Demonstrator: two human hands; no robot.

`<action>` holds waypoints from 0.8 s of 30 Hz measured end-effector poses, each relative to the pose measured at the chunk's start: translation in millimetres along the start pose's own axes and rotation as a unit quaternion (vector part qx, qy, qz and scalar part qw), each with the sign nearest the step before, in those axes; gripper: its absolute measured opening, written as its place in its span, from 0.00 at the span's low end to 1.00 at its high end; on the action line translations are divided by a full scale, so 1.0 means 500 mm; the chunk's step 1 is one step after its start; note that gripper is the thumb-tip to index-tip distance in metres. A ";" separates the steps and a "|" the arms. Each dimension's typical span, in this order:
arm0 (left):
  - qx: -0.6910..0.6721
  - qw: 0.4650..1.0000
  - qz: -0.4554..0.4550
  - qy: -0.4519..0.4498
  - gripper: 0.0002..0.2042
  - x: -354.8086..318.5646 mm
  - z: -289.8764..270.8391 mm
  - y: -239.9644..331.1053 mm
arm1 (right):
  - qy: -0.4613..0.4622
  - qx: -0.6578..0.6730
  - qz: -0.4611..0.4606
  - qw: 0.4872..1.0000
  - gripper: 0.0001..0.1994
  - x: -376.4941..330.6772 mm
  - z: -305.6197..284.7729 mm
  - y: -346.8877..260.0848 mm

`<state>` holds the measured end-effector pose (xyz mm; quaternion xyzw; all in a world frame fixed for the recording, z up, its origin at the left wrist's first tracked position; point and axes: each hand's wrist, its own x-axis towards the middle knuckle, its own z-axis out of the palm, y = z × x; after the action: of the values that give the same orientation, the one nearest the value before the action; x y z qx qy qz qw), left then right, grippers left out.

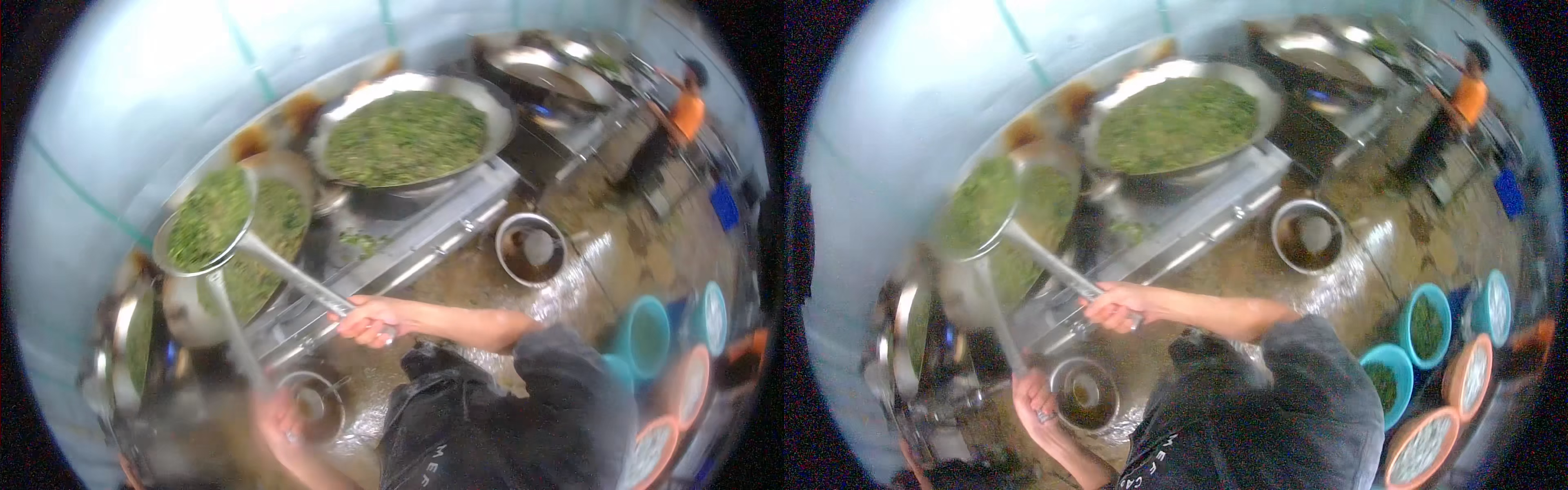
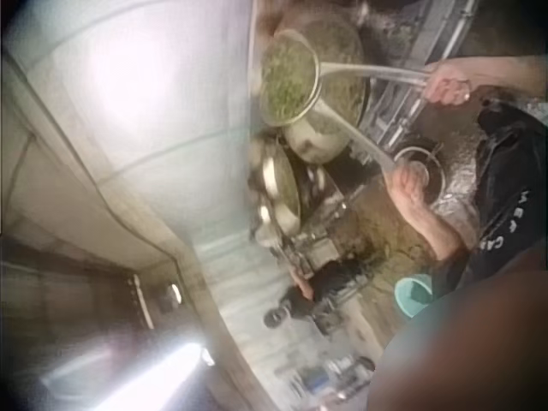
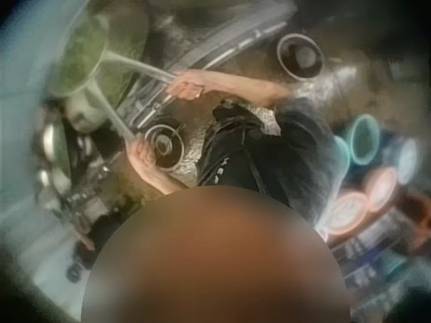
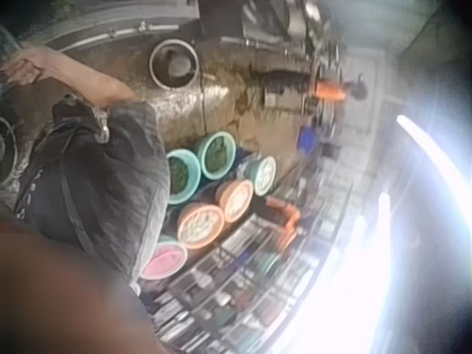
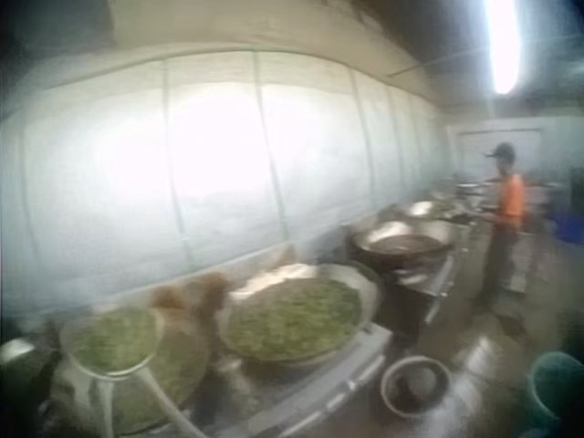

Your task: The person uses two large mesh strainers to lift and transfer green tea leaves from large heated pans into multiple plastic basins. The person repeatedly scoops leaves from the pans, drains them, and deposits them into basins arranged on the floor while other workers perform similar tasks nearby.

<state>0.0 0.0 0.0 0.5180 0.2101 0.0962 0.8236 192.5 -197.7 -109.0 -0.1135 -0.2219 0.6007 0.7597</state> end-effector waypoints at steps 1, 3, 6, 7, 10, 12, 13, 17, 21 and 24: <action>-0.003 1.000 0.004 -0.018 0.25 0.006 0.006 0.024 | -0.010 0.003 -0.011 1.000 0.10 0.006 0.021 -0.020; -0.153 0.987 -0.032 -0.021 0.24 -0.023 0.035 -0.222 | 0.086 -0.023 0.071 0.993 0.09 -0.173 -0.025 -0.026; -0.184 0.972 -0.101 -0.104 0.23 -0.074 0.026 -0.251 | 0.105 0.004 0.031 0.994 0.07 -0.270 0.005 0.037; -0.191 0.972 -0.103 -0.092 0.24 -0.088 0.024 -0.249 | 0.093 0.007 0.019 0.995 0.07 -0.283 0.022 0.048; -0.187 0.973 -0.115 -0.073 0.24 -0.128 0.065 -0.266 | 0.089 0.013 -0.003 0.996 0.06 -0.350 0.049 0.053; -0.135 0.981 -0.101 -0.097 0.23 -0.123 0.136 -0.276 | 0.092 0.011 -0.001 0.996 0.07 -0.394 0.044 0.007; -0.115 0.986 -0.074 -0.100 0.23 -0.087 0.189 -0.268 | 0.082 -0.003 -0.005 0.997 0.06 -0.398 0.040 -0.058; -0.082 0.994 -0.037 -0.056 0.20 0.031 0.355 -0.283 | 0.063 -0.041 -0.008 0.997 0.06 -0.461 0.006 -0.258; -0.306 0.938 -0.118 -0.113 0.19 0.056 0.529 -0.336 | 0.078 -0.036 -0.006 0.996 0.06 -0.588 -0.009 -0.378; -0.190 0.965 -0.106 -0.147 0.17 0.092 0.648 -0.376 | 0.109 -0.028 -0.003 0.994 0.06 -0.684 -0.019 -0.463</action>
<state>174.2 -329.7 -57.7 0.3352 0.1182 -0.0308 0.9342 335.1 -584.4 -84.2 -0.1984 -0.1547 0.5761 0.7777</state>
